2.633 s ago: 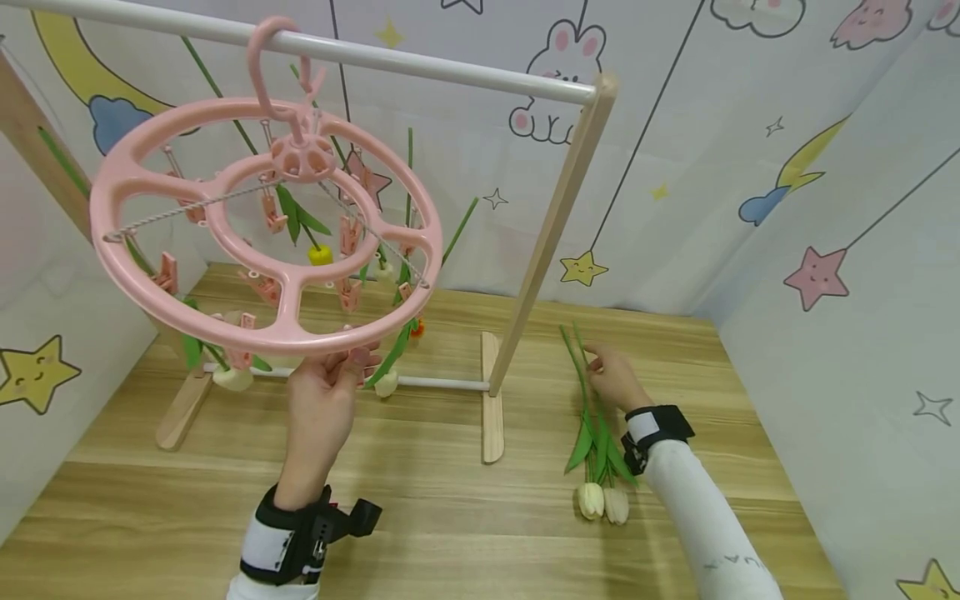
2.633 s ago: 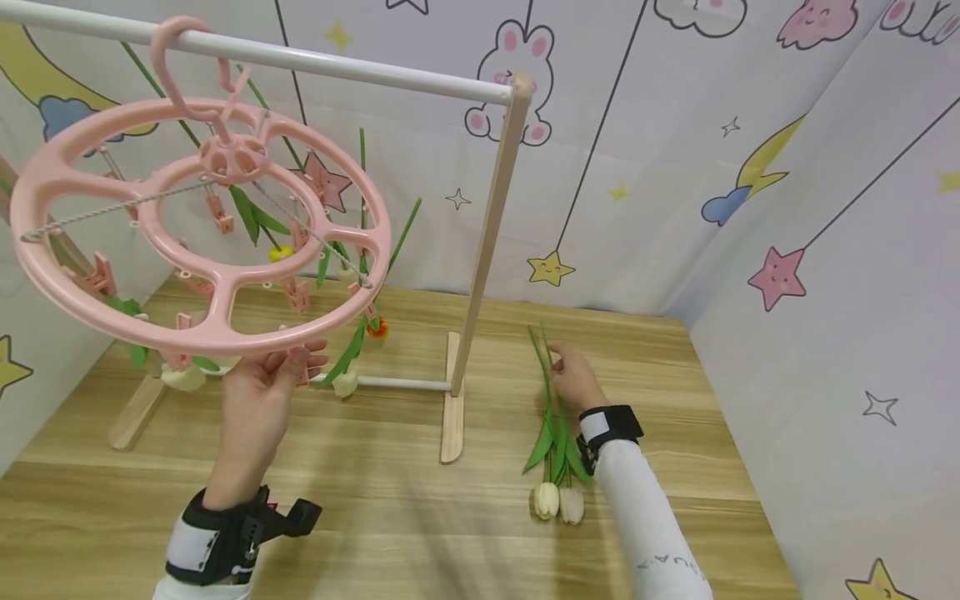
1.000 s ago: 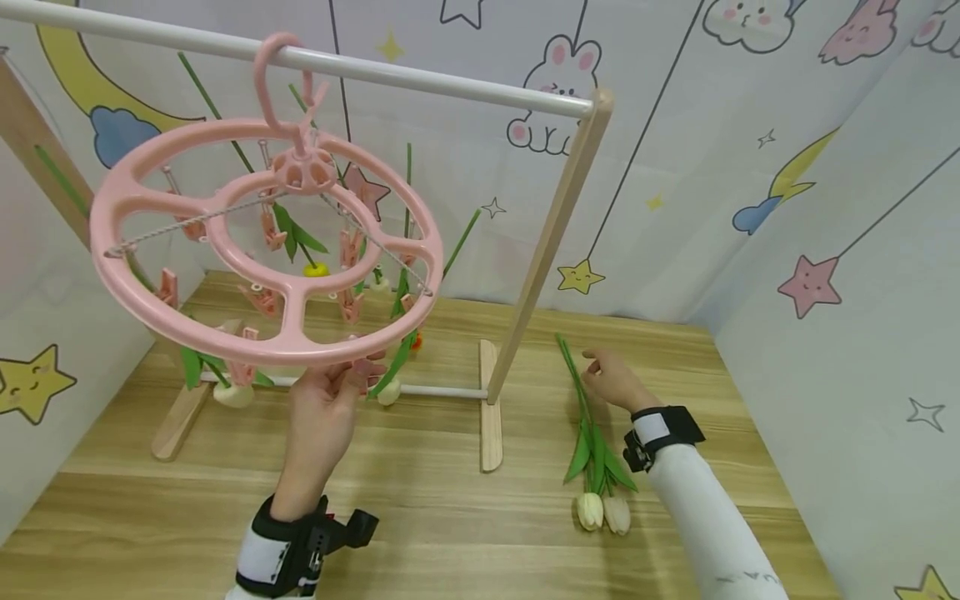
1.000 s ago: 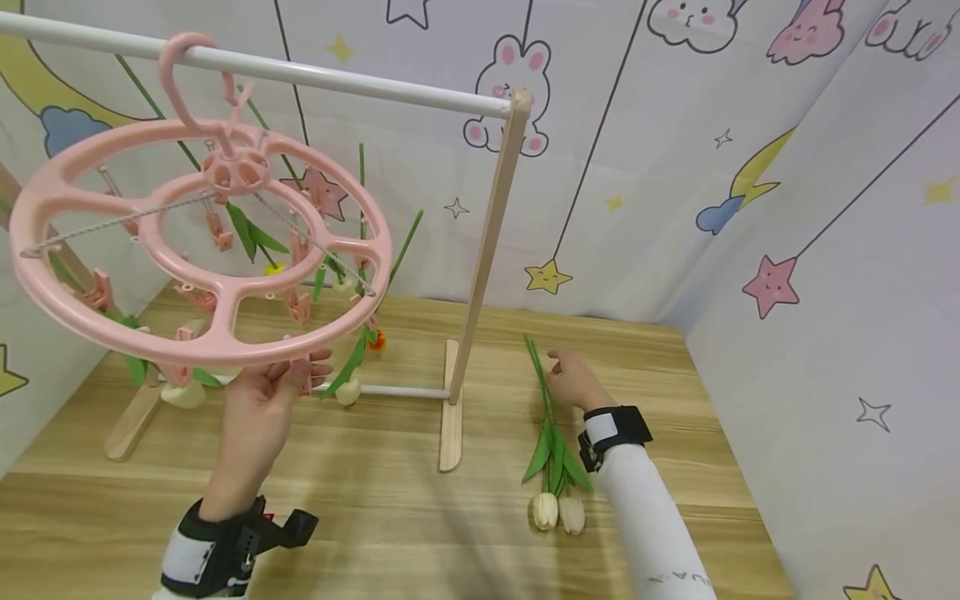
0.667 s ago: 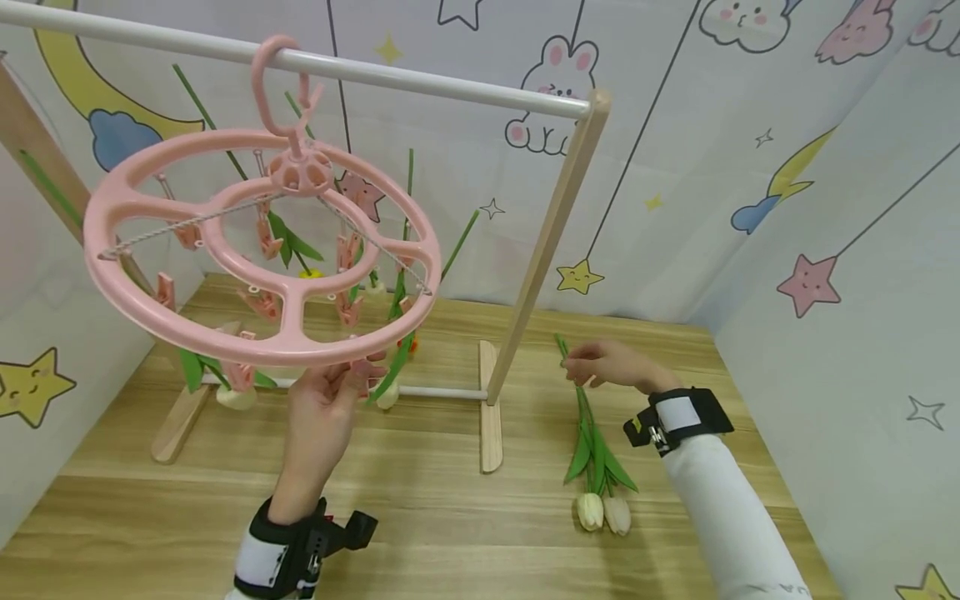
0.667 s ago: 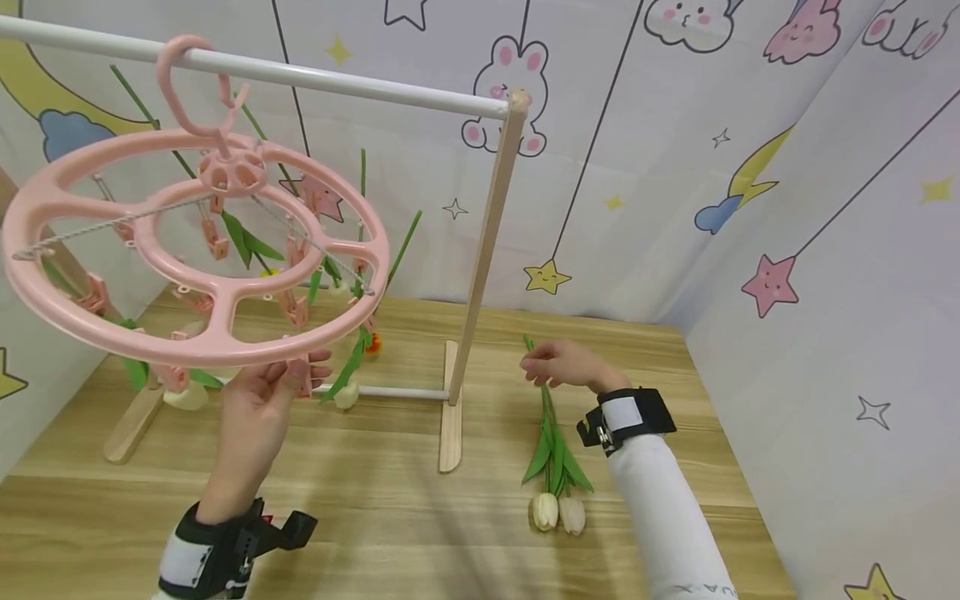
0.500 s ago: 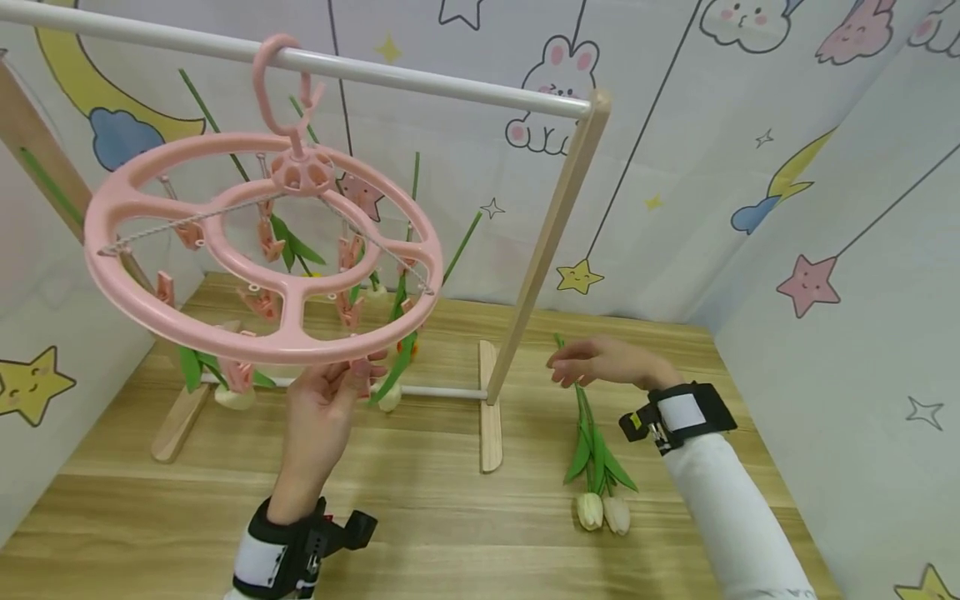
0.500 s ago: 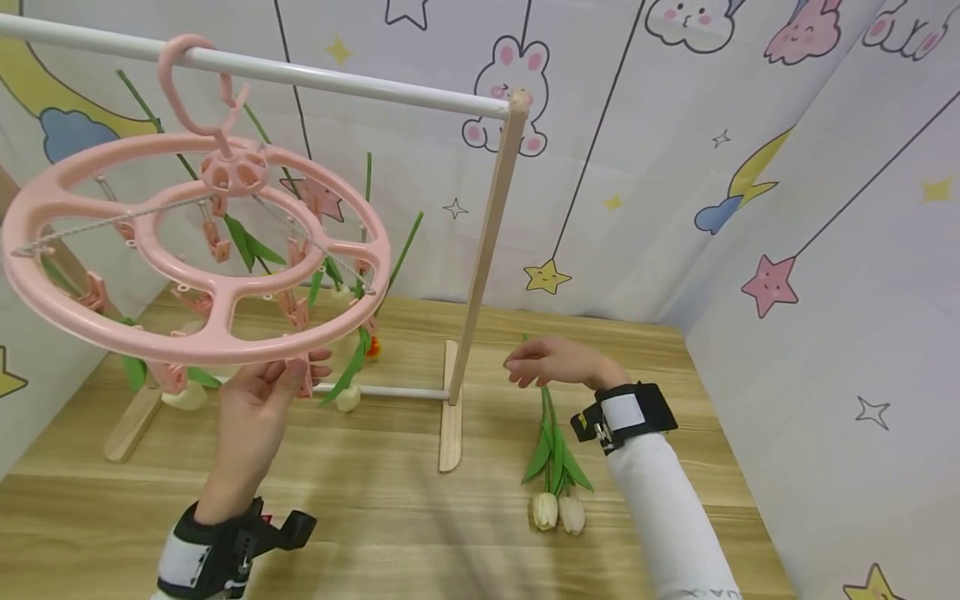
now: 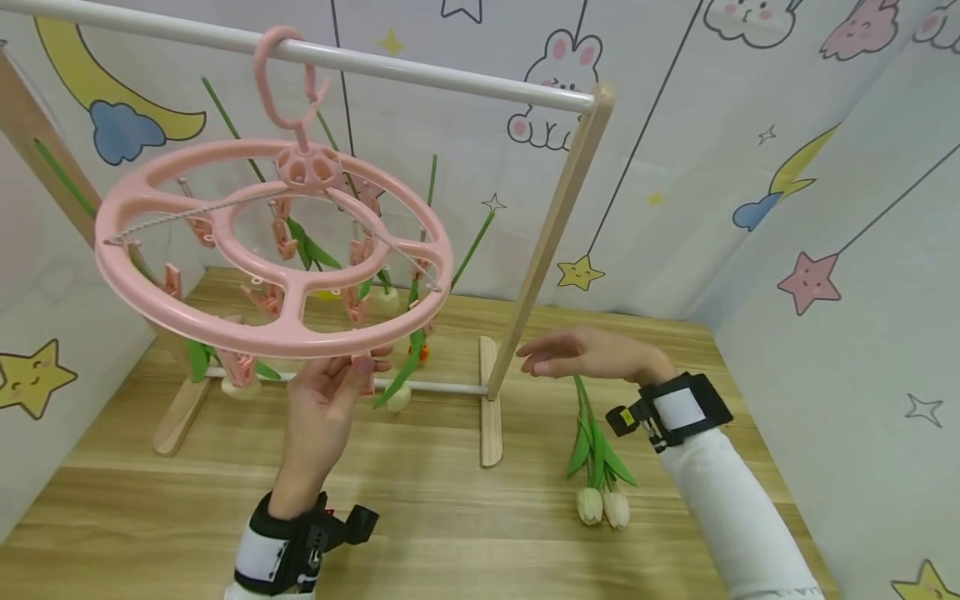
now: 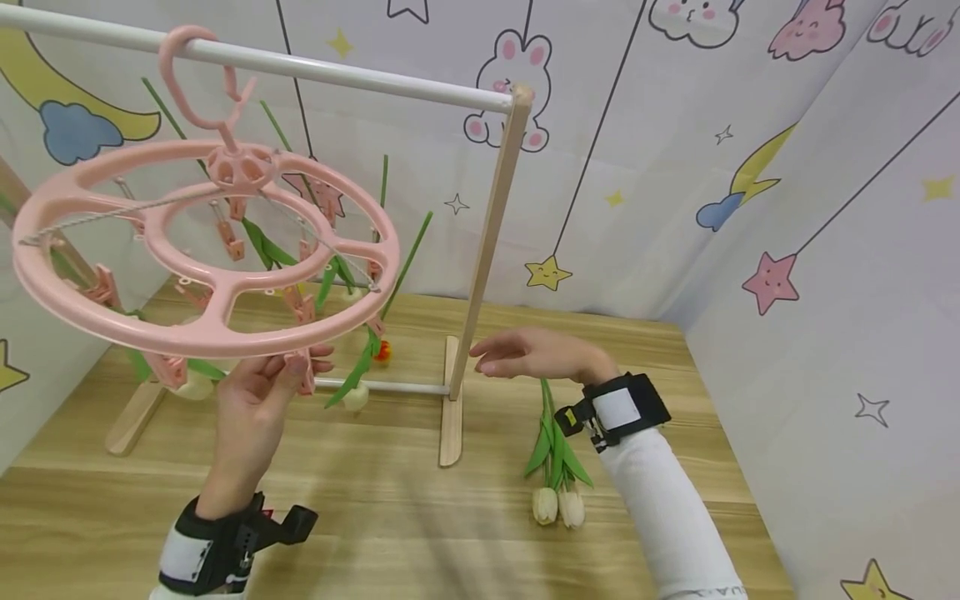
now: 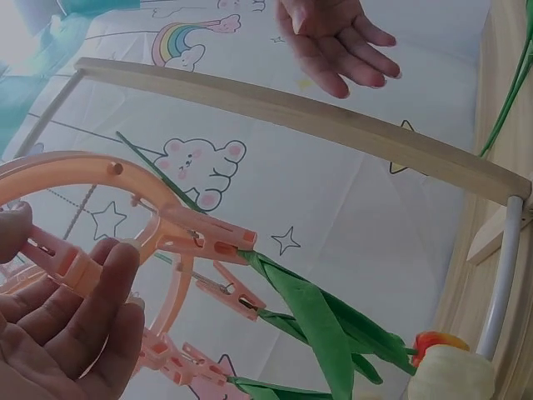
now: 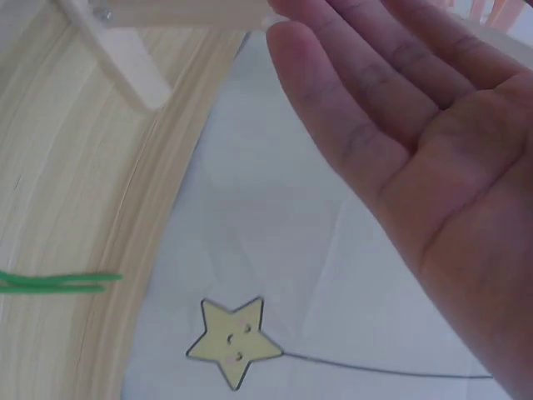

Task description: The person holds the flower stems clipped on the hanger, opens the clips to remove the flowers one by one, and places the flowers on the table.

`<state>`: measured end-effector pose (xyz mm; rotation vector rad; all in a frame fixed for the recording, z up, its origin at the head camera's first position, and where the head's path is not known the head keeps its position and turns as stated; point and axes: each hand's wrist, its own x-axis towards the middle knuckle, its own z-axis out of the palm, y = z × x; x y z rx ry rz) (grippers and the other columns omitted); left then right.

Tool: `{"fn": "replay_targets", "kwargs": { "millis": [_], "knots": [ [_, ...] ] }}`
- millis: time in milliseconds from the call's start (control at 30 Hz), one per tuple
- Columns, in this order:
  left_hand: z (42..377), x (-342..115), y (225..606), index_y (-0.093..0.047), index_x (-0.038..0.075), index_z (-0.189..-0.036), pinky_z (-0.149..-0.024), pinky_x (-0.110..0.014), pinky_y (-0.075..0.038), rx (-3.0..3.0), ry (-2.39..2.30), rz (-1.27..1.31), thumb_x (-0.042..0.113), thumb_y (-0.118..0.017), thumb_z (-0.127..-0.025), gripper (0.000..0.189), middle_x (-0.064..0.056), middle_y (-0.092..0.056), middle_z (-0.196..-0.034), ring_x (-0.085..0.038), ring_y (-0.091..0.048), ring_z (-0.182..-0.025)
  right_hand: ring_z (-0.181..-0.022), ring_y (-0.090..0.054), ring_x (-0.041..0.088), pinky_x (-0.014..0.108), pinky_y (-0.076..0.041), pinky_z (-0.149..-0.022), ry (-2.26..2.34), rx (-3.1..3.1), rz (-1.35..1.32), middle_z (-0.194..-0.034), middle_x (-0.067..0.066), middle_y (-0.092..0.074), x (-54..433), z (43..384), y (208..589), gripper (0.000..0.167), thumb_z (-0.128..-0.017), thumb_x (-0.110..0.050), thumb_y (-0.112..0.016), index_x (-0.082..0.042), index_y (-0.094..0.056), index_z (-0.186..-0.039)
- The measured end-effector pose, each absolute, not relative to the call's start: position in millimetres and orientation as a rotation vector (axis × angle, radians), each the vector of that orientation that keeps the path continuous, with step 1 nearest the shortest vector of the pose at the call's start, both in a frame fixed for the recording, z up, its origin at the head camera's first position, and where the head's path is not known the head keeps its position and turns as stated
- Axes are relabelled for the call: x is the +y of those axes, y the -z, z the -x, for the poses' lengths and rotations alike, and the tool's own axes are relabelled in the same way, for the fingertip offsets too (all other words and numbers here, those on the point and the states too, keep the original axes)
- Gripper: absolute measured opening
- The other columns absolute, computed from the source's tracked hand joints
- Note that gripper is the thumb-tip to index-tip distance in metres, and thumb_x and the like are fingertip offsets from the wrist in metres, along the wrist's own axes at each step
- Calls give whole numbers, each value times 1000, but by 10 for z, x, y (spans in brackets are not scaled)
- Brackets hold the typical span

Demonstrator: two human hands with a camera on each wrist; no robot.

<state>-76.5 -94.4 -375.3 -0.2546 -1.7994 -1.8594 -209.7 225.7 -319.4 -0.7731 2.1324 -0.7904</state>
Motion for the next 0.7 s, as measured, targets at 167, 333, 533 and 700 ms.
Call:
{"fn": "replay_targets", "kwargs": {
  "millis": [167,333,533,700],
  "knots": [
    [772,-947,3748,-68,6,-111,-67,-16,-50,-1761,1864,305,-3,-55,-97,22,5,-74,-96,-6,-63,-74,-136,-50,22,44,-42,-112,813,2024,907,-145,6,-54,2093,2023,3138,51,-101,-32,-55,-14,-44,-148],
    [777,-957,3760,-65,3,-110,-67,-18,-47,-1758,1861,328,-3,-55,-97,17,2,-71,-98,-7,-57,-71,-138,-48,23,41,-44,-111,902,1968,955,-149,7,-49,1864,1925,3104,57,-101,-26,-56,-16,-35,-153],
    [777,-956,3781,-66,8,-116,-77,-18,-45,-1734,1836,371,-4,-56,-97,25,5,-69,-97,-6,-57,-78,-144,-40,24,40,-43,-112,1005,2000,943,-157,7,-37,1624,1889,3163,70,-100,-19,-57,-18,-18,-158],
    [790,-952,3793,-64,7,-112,-75,-21,-43,-1659,1820,457,-7,-53,-96,24,7,-58,-81,-7,-54,-74,-152,-24,24,40,-31,-120,1117,2016,987,-165,9,-19,1463,1911,3236,82,-100,-27,-58,-20,-3,-160]
  ]
}}
